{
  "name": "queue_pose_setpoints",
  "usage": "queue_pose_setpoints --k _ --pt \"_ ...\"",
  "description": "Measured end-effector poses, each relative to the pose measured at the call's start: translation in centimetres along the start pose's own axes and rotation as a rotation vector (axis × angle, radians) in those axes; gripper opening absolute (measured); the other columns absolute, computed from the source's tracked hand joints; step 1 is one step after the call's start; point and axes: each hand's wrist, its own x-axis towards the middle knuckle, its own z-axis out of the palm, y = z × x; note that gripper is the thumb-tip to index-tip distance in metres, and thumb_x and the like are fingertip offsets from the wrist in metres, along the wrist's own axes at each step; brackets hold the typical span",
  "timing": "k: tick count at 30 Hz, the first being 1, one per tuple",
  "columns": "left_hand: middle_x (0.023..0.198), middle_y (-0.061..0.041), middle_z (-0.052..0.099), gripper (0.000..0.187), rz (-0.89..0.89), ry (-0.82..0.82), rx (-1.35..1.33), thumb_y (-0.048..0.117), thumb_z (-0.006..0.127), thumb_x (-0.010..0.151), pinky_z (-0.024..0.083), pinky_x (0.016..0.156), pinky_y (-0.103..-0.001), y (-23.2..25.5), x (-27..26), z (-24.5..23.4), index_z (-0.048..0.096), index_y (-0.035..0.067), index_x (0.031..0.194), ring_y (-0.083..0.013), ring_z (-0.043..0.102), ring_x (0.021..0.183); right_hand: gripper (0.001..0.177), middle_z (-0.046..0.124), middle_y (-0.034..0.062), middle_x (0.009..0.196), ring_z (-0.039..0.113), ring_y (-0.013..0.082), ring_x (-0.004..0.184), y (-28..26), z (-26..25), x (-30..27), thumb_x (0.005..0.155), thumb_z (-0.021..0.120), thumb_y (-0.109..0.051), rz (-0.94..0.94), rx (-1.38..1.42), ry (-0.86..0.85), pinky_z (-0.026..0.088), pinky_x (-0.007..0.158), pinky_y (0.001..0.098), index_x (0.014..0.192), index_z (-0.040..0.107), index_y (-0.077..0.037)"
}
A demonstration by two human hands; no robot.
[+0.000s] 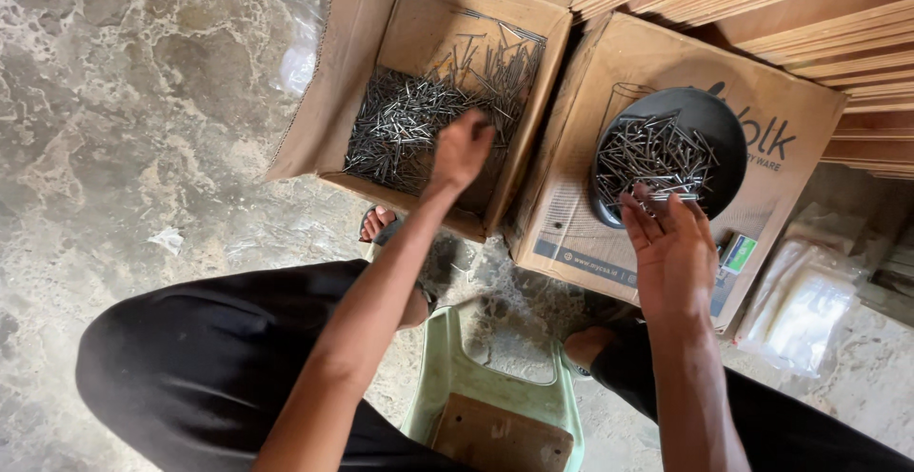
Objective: The person sits on a low stool and transfers metal nails from a cardboard box into a black bowl placed on a digital scale. They repeatedly pick up handfuls of nails from the box and drop them into the bowl.
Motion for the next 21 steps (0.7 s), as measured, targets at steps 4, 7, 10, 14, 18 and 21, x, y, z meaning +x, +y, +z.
queue_pose_setpoints --k 4,7,10,14,18,21 --pt "0.095 -0.018 0.064 0.025 -0.176 -0.066 0.116 0.023 0.055 0.084 0.049 0.082 -0.045 -9.6 0.9 2.2 0.062 0.005 0.101 -0.0348 0.061 0.095 0.027 0.058 0.0169 0.112 0.063 0.0277 0.099 0.2 0.8 -0.8 0.094 0.041 -0.011 0.010 -0.060 0.014 0.054 0.087 0.0370 0.120 0.032 -0.007" --pt "0.100 -0.017 0.063 0.030 -0.239 -0.158 0.255 0.027 0.053 0.085 0.048 0.085 -0.045 -10.3 0.3 2.4 0.059 0.007 0.106 -0.0335 0.059 0.099 0.029 0.057 0.0152 0.110 0.063 0.0267 0.097 0.4 1.9 -1.4 0.094 0.040 -0.008 0.025 -0.112 0.007 0.054 0.086 0.0364 0.121 0.030 -0.008" --pt "0.103 -0.016 0.060 0.034 -0.238 -0.189 0.448 0.033 0.051 0.087 0.047 0.088 -0.046 -11.4 0.7 4.2 0.055 0.008 0.110 -0.0323 0.059 0.101 0.028 0.058 0.0155 0.106 0.063 0.0265 0.093 0.4 3.2 -2.3 0.092 0.040 -0.004 0.042 -0.209 -0.030 0.054 0.083 0.0346 0.118 0.033 -0.008" --pt "0.107 -0.026 0.053 0.048 -0.204 -0.201 0.605 0.041 0.038 0.094 0.048 0.082 -0.051 -11.7 1.4 6.5 0.045 -0.002 0.113 -0.0416 0.053 0.106 0.024 0.062 0.0174 0.101 0.065 0.0263 0.084 1.3 3.0 -2.5 0.089 0.044 0.000 0.054 -0.346 -0.144 0.053 0.075 0.0317 0.112 0.042 -0.006" --pt "0.107 -0.024 0.052 0.044 -0.194 -0.149 0.647 0.034 0.049 0.091 0.051 0.076 -0.050 -18.2 2.9 11.7 0.043 -0.004 0.112 -0.0406 0.051 0.107 0.027 0.062 0.0188 0.099 0.065 0.0263 0.082 2.0 2.7 -2.2 0.088 0.046 0.001 0.051 -0.373 -0.183 0.053 0.072 0.0300 0.114 0.042 -0.003" --pt "0.088 -0.014 0.058 0.024 -0.096 0.115 0.940 0.022 0.046 0.089 0.055 0.059 -0.036 -17.8 2.6 12.1 0.052 0.000 0.098 -0.0262 0.063 0.084 0.029 0.063 0.0182 0.098 0.066 0.0249 0.081 2.0 2.8 -1.9 0.086 0.047 0.001 0.034 -0.396 -0.208 0.054 0.071 0.0282 0.115 0.043 -0.003"
